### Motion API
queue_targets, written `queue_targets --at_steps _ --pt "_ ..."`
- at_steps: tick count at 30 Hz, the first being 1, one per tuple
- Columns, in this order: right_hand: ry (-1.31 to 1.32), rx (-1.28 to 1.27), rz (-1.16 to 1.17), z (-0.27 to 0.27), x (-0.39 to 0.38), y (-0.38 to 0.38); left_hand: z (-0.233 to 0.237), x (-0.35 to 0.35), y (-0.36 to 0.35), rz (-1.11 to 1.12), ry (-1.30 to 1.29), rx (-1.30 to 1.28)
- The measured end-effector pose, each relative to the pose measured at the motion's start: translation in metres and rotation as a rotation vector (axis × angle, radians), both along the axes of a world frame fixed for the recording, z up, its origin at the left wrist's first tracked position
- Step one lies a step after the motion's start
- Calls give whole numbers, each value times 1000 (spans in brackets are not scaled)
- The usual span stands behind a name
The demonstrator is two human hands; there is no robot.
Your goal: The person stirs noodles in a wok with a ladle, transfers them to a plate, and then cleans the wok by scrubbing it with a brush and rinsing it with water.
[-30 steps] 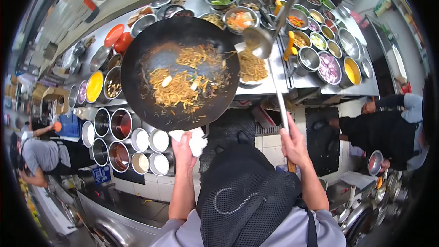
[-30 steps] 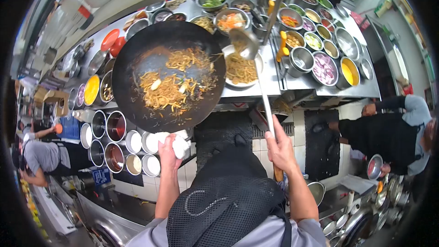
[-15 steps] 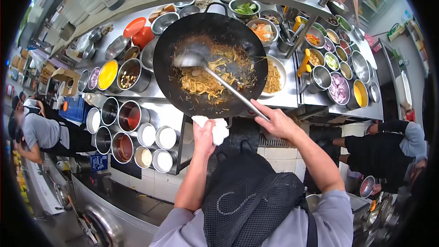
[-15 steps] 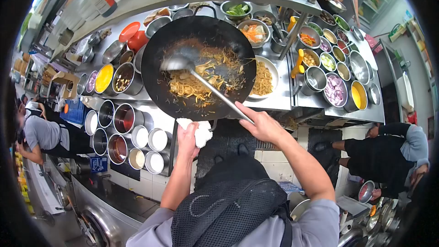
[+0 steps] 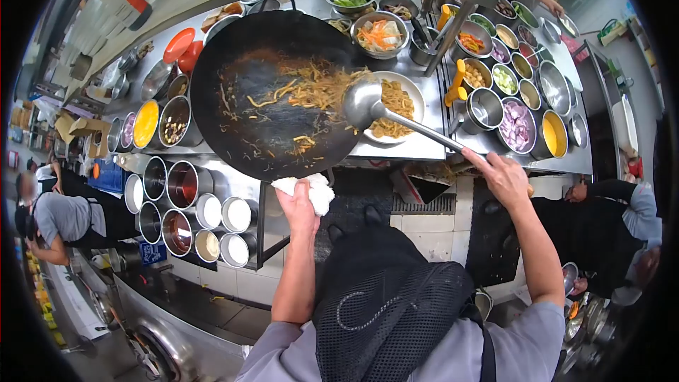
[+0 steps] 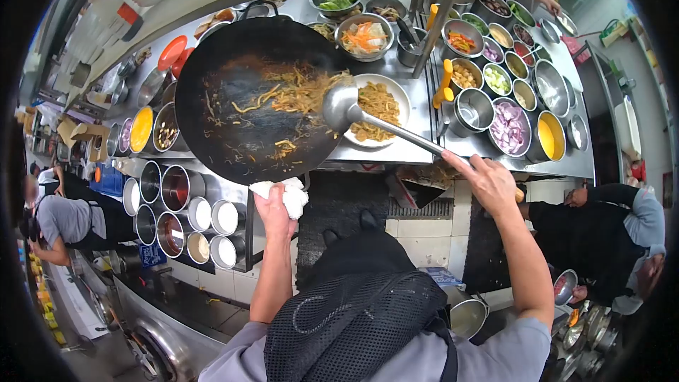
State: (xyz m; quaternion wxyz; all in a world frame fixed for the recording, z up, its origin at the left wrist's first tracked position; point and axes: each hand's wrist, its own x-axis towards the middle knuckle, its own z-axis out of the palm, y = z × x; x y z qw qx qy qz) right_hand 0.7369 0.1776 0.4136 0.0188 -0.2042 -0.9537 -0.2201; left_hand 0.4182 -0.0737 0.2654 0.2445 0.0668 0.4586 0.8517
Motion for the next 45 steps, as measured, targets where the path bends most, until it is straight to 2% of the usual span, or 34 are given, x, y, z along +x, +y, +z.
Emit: queue_targets --at_steps 5,10,13,16,20,22,29,35,42,45 --pt "52 54 -1 18 30 18 -18 -3 10 69 38 -59" --pt "99 15 5 19 31 31 3 4 17 131 66 -108" --pt "251 -146 -7 1 -9 25 7 6 16 137 66 -90" --pt "397 -360 115 -25 -87 23 17 12 18 158 61 -77" --pt "393 -521 167 -52 -181 18 36 22 12 191 45 -93" --pt "395 -523 177 -54 -194 22 46 27 11 216 62 -84" --pt "107 -238 40 -8 -79 47 39 16 -4 214 26 -95" --pt "40 -118 -33 33 -11 37 35 5 6 162 36 -95" --pt "155 -60 4 47 11 17 36 1 14 192 31 -76" --pt "350 -265 46 19 -37 0 26 -2 6 64 -4 -95"
